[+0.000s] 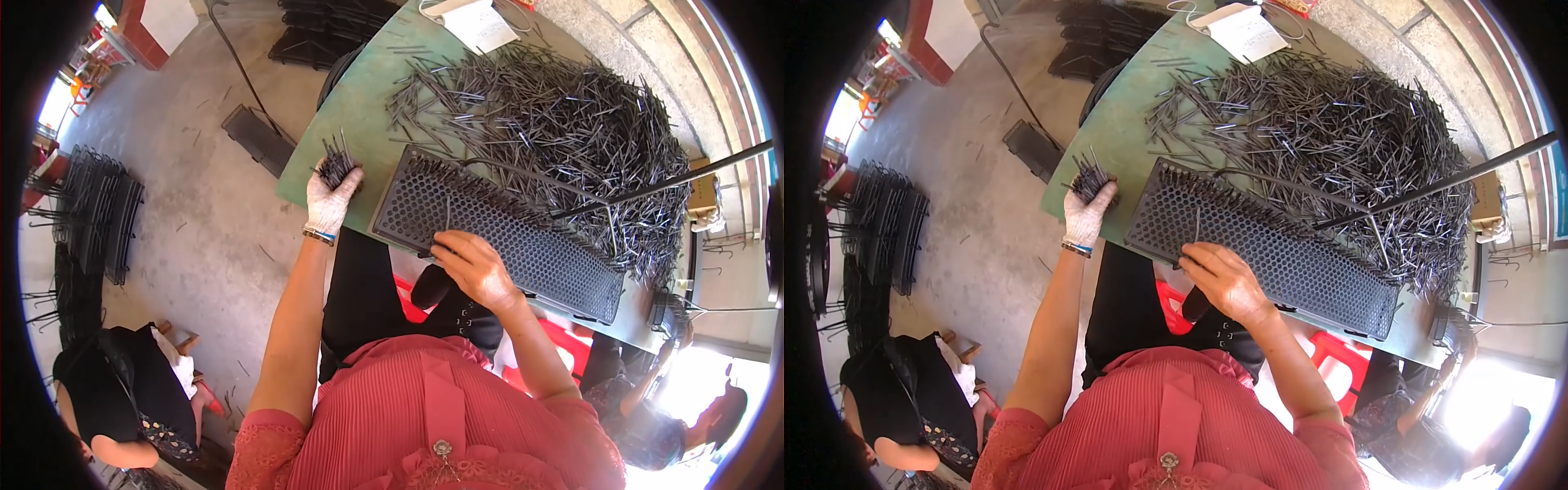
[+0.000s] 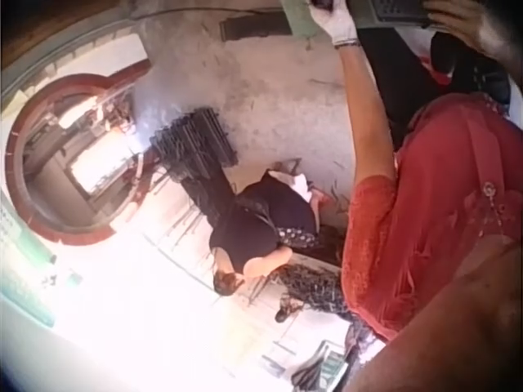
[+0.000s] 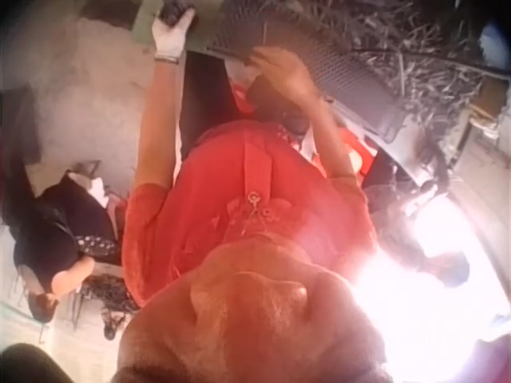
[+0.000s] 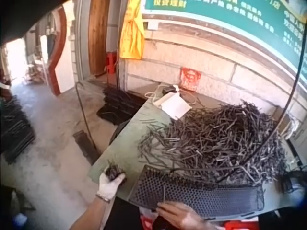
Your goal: Inserting thin metal rods into a perforated component.
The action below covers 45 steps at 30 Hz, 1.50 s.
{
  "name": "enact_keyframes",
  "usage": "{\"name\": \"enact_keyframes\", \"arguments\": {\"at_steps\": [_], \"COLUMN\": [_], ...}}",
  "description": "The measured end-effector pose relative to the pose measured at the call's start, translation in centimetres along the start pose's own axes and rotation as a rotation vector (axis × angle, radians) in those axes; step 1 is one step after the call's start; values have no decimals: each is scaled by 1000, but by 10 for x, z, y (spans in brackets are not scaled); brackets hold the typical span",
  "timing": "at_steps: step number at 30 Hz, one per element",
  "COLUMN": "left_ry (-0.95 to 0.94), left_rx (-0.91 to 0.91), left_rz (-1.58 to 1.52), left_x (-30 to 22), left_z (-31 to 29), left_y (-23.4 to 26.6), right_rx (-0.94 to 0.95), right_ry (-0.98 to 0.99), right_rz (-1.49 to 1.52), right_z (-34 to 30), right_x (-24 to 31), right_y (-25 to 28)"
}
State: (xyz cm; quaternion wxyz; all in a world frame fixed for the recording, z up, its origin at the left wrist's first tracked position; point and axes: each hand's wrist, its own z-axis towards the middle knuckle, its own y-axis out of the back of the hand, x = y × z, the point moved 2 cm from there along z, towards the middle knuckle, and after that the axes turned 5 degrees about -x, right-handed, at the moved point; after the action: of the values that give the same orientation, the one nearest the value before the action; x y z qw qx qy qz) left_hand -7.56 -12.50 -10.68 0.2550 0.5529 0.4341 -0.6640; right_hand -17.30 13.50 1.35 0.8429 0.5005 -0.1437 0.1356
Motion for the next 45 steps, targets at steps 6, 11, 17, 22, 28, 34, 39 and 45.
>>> {"name": "enact_keyframes", "arguments": {"at_steps": [6,11,17,22,28,34,39,45], "left_ry": [16,-185,11,75,65,43,57,82], "left_rx": [101,179,142,71,79,74,76,84], "left_rz": [250,769,233,118,119,133,113,108], "left_x": [11,-20,4,11,-1,-3,-2,-3], "left_z": [-6,-12,-3,-2,-2,-3,-4,-4], "left_y": [10,-16,-4,3,-4,-2,-2,-1], "right_rx": [-217,-536,-577,-551,-592,-518,-449,-298], "right_ry": [186,-313,-270,-285,-208,-85,-105,-157], "right_rz": [24,180,174,183,82,-55,-175,-189], "right_z": [18,71,97,104,105,99,99,106], "right_x": [13,-9,-38,-34,-38,-41,-38,-35], "right_y": [12,14,-6,-6,-6,-22,-22,-17]}}
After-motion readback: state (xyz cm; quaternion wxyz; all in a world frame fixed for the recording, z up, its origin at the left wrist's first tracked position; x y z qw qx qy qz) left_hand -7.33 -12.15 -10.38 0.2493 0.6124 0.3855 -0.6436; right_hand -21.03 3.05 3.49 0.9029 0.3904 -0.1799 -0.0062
